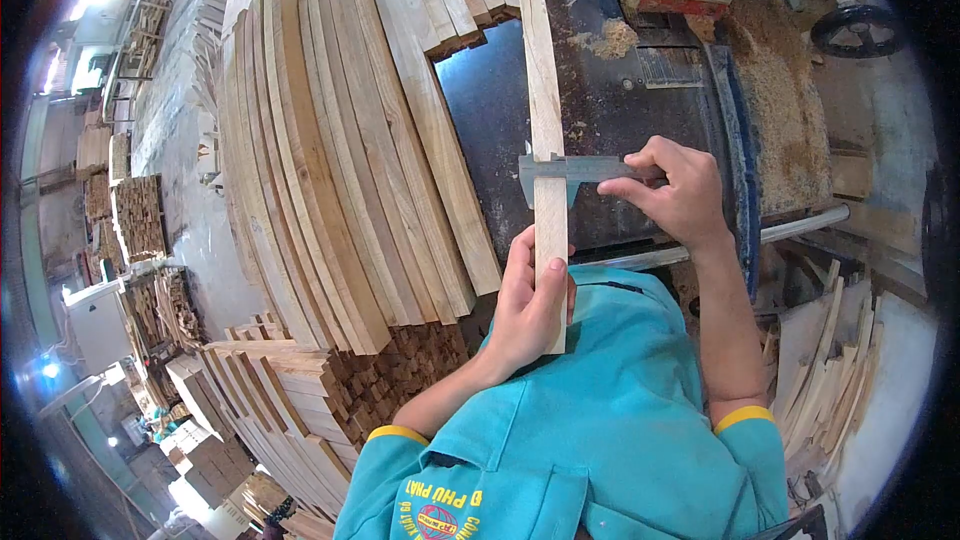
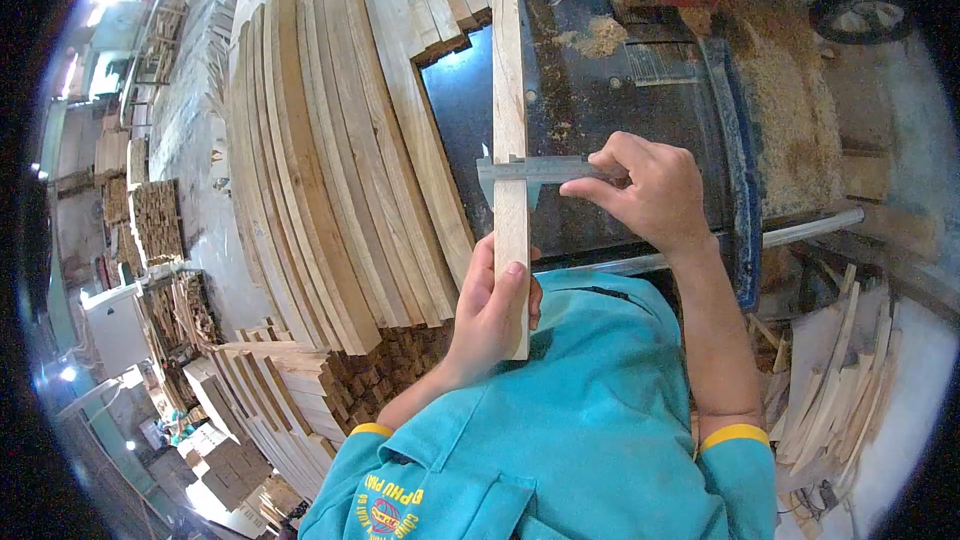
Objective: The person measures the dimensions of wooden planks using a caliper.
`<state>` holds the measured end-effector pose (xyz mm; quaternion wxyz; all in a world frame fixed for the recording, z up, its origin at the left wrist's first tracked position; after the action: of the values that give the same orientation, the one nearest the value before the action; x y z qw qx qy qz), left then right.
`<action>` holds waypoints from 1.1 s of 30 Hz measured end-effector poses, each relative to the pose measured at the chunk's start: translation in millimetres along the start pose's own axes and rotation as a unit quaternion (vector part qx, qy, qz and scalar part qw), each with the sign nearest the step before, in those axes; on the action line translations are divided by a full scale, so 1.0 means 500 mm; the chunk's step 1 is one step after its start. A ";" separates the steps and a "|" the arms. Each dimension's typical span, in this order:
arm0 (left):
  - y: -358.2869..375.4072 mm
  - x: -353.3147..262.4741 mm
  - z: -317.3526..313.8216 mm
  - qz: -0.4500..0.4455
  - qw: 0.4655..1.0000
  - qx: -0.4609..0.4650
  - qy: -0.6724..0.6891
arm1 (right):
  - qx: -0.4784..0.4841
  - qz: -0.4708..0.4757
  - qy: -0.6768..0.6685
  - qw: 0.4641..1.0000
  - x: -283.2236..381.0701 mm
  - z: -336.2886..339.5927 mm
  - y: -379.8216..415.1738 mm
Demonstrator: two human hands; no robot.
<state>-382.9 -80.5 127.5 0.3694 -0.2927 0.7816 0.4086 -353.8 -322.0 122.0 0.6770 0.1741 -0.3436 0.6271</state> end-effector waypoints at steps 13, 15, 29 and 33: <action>-0.007 -0.011 0.023 0.063 0.975 0.057 0.206 | -0.050 -0.025 -0.148 0.987 -0.001 0.017 0.011; -0.007 -0.011 0.035 0.067 0.948 0.077 0.302 | -0.085 -0.020 -0.127 0.988 -0.004 0.027 0.016; 0.011 0.025 -0.014 -0.022 0.993 0.050 0.107 | -0.138 -0.128 -0.082 0.979 -0.119 0.059 0.130; 0.018 0.031 -0.009 -0.072 0.997 0.003 0.021 | -0.168 -0.201 -0.069 0.963 -0.205 0.065 0.194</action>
<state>-399.8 -82.4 120.5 0.3819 -0.3558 0.7673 0.3725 -453.4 -403.5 55.9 0.7835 0.1665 -0.4476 0.3976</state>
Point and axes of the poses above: each hand's wrist, its own y-axis away from the middle knuckle, its own z-axis out of the back of the hand, x = y × z, the point moved 1 cm from there along -y, towards the middle knuckle, and after that the axes turned 3 degrees about -z, right-handed, at the moved point
